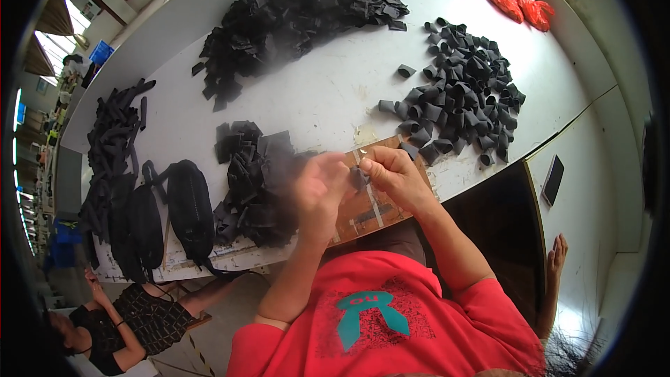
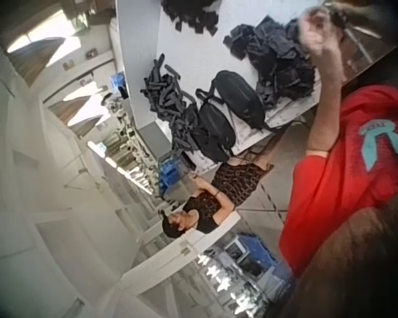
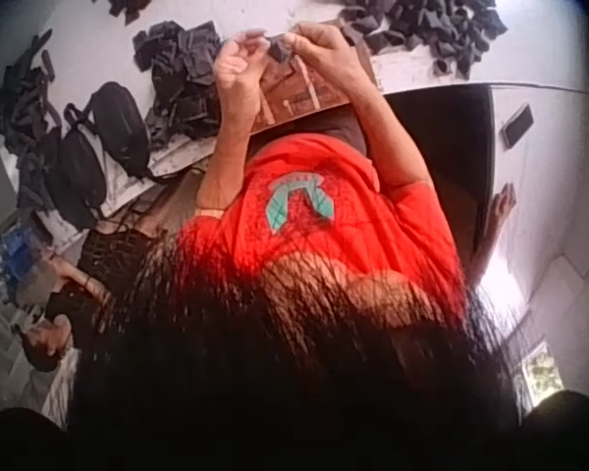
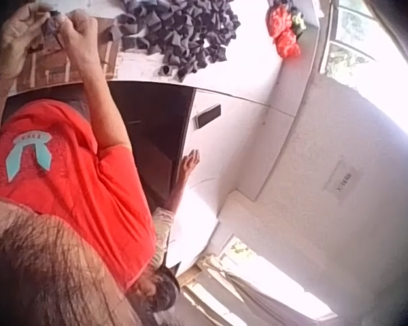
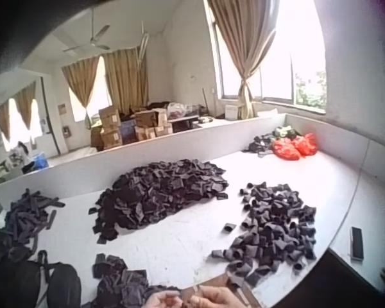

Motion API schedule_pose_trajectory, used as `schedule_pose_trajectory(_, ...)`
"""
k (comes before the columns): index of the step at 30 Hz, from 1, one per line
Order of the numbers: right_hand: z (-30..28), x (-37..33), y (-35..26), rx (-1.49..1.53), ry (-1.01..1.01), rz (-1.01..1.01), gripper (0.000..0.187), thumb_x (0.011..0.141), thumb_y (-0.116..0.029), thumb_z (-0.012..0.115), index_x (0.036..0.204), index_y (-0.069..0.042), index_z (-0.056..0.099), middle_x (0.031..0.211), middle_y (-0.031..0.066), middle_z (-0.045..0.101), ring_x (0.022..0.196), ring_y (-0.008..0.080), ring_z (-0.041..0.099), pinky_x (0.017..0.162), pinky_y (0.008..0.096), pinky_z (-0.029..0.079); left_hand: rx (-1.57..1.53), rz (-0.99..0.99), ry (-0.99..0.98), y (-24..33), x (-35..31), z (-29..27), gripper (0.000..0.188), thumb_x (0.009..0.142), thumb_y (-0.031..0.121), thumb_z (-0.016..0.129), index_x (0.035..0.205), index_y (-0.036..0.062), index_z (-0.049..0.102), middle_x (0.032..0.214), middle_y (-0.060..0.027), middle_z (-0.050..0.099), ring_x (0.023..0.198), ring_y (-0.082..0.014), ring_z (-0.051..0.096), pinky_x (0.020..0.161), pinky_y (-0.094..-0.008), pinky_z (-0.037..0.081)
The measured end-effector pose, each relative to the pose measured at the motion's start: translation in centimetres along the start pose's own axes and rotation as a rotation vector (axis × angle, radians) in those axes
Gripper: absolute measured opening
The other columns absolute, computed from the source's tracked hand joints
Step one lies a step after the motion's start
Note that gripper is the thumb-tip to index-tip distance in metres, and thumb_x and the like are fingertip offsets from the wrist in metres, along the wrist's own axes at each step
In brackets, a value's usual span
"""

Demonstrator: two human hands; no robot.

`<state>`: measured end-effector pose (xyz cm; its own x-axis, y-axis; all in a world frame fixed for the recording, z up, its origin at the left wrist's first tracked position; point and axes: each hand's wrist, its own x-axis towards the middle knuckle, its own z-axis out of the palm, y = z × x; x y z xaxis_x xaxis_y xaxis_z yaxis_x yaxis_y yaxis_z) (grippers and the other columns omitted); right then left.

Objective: Manually preparing and assembling small black foam or fabric components using an adhesive template on a workbench.

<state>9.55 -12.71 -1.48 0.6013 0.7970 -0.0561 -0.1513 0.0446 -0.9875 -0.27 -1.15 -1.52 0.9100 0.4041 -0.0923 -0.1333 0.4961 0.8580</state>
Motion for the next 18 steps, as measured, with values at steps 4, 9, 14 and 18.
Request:
schedule_pose_trajectory(4,0.0,-1.1,-0.1,-0.421,0.314,-0.374,0.026,0.083,-0.025,0.058,0.089,0.001,0.056,0.074,0.0080,0.052,0.069,0.0150,0.053,0.059,0.0240,0.042,0.296,0.381,0.068,1.1,0.1,0.6,0.031,0.082,0.003,0.057,0.111,-0.0039,0.050,0.097,-0.0113,0.056,0.093,-0.0160,0.052,0.086,-0.0274,0.039)
schedule_pose_trajectory(9,1.8,-2.2,-1.9,-0.616,0.287,-0.537,0.034,0.064,-0.015,0.074,0.091,-0.003,0.057,0.080,0.0107,0.054,0.070,0.0261,0.057,0.060,0.0323,0.048,0.403,0.435,-0.051,1.4,-0.1,0.8,0.010,0.080,0.003,0.057,0.089,-0.0013,0.059,0.091,-0.0103,0.059,0.085,-0.0166,0.054,0.078,-0.0268,0.042)
schedule_pose_trajectory(14,2.7,-1.6,-2.5,-0.715,0.383,-0.646,0.029,0.061,-0.007,0.072,0.086,-0.003,0.058,0.076,0.0090,0.054,0.062,0.0230,0.056,0.052,0.0306,0.047,-0.266,0.291,0.030,0.8,-0.2,0.7,0.009,0.086,0.008,0.052,0.089,0.0005,0.056,0.089,-0.0107,0.057,0.086,-0.0191,0.052,0.084,-0.0326,0.039)
schedule_pose_trajectory(18,2.3,-1.4,-2.0,-0.680,0.371,-0.619,0.019,0.066,-0.002,0.067,0.083,-0.002,0.059,0.072,0.0081,0.055,0.061,0.0211,0.055,0.052,0.0290,0.045,-0.324,0.229,0.036,0.3,-0.5,0.0,0.010,0.086,0.008,0.052,0.091,0.0015,0.057,0.090,-0.0109,0.057,0.087,-0.0194,0.053,0.083,-0.0337,0.040)
